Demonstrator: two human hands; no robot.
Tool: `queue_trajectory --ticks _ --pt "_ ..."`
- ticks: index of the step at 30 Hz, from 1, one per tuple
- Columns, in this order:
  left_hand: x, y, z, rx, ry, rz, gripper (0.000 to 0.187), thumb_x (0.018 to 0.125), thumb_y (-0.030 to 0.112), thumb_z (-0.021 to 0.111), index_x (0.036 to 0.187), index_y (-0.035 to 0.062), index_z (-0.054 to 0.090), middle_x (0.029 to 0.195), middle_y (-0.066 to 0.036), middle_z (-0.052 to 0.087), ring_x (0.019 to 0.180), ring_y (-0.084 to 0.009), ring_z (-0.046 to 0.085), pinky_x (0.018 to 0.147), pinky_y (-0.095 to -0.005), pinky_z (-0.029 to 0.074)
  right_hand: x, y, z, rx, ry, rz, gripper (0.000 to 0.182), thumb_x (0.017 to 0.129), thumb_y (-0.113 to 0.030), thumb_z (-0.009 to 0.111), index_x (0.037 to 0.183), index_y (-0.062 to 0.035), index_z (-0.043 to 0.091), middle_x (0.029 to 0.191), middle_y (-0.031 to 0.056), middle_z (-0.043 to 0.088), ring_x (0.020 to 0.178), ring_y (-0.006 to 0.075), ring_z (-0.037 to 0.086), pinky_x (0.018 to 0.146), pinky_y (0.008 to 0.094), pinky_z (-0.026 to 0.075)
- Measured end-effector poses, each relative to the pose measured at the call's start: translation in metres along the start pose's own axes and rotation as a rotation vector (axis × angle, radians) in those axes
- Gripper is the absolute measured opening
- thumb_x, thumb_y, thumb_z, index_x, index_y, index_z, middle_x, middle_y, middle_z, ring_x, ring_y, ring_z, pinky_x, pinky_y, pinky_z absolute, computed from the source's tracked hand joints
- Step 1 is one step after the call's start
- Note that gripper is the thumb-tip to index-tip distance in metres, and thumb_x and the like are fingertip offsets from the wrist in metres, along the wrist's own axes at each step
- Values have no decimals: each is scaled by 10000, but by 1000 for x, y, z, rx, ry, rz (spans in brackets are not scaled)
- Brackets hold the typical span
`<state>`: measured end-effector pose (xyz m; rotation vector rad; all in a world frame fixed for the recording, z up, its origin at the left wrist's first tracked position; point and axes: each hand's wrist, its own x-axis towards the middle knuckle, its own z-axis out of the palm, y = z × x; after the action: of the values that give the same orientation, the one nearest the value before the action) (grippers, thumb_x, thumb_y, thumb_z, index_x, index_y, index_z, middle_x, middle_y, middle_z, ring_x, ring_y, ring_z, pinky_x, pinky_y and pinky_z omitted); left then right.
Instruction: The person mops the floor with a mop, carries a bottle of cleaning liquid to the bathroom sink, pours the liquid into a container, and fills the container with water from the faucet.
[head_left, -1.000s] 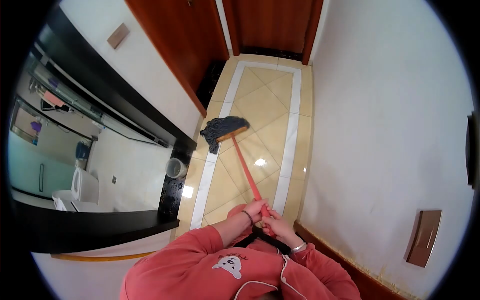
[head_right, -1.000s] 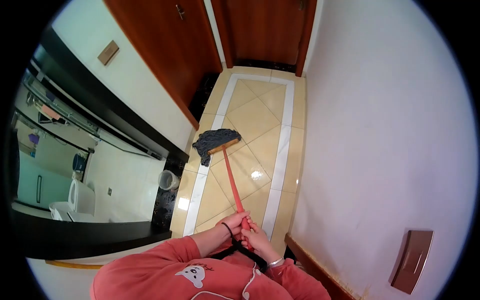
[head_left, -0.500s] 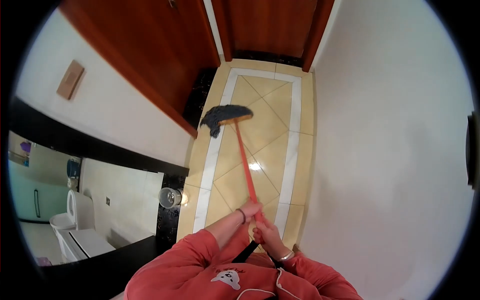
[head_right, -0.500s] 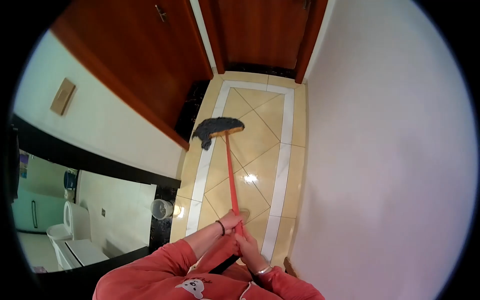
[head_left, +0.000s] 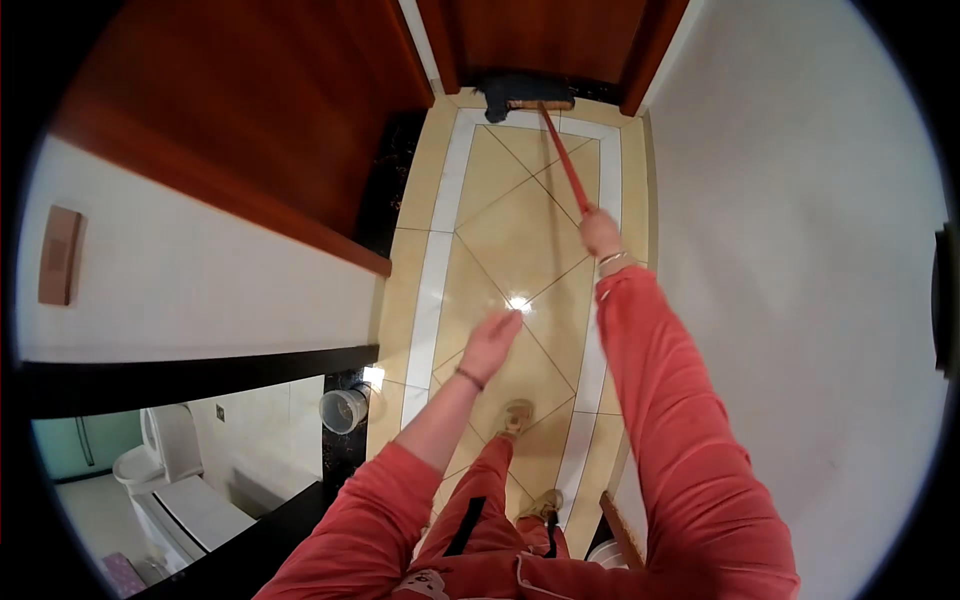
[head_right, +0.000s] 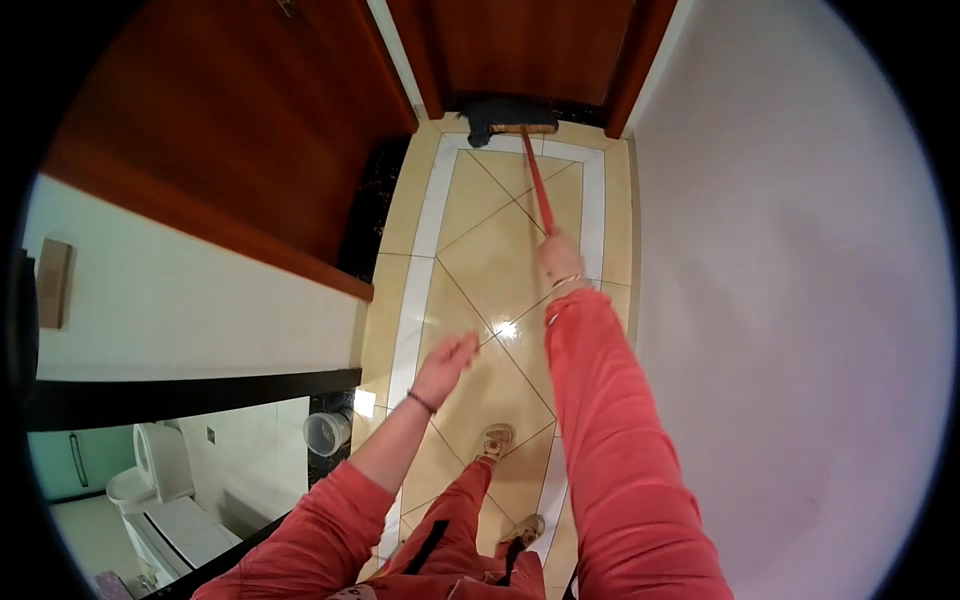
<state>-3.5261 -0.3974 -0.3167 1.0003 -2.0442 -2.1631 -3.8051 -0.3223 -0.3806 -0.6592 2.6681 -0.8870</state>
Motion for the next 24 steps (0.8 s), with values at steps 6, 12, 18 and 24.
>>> queue_trajectory --ticks 6,12,18,24 --pt "-115 -129 -8 327 -274 -319 293 840 307 513 884 24 578 764 -75 577 716 -179 545 661 -287 434 -81 55 -27 -159 -127 199 374 889 -256 330 1235 -150 426 850 211 598 769 388 573 701 464 463" --pt "-161 -134 25 339 -410 -283 334 798 309 522 940 13 587 867 -164 611 838 -265 590 743 -321 446 -350 67 -47 -84 -237 344 425 901 -290 351 1319 -229 300 684 238 570 602 413 551 537 496 440" --pt "-171 -99 34 477 -559 -259 369 799 313 537 988 -1 581 906 -165 608 872 -253 582 775 -320 446 -589 -2 -189 -53 -468 614 505 862 -152 450 1327 -149 254 786 293 557 728 446 549 577 487 433" --pt "-191 -128 16 603 -661 -325 413 783 354 509 963 -9 591 919 -201 602 892 -304 577 786 -350 440 -652 -76 -256 64 -533 1063 490 872 -167 424 1329 -154 249 799 293 558 730 455 546 581 498 431"
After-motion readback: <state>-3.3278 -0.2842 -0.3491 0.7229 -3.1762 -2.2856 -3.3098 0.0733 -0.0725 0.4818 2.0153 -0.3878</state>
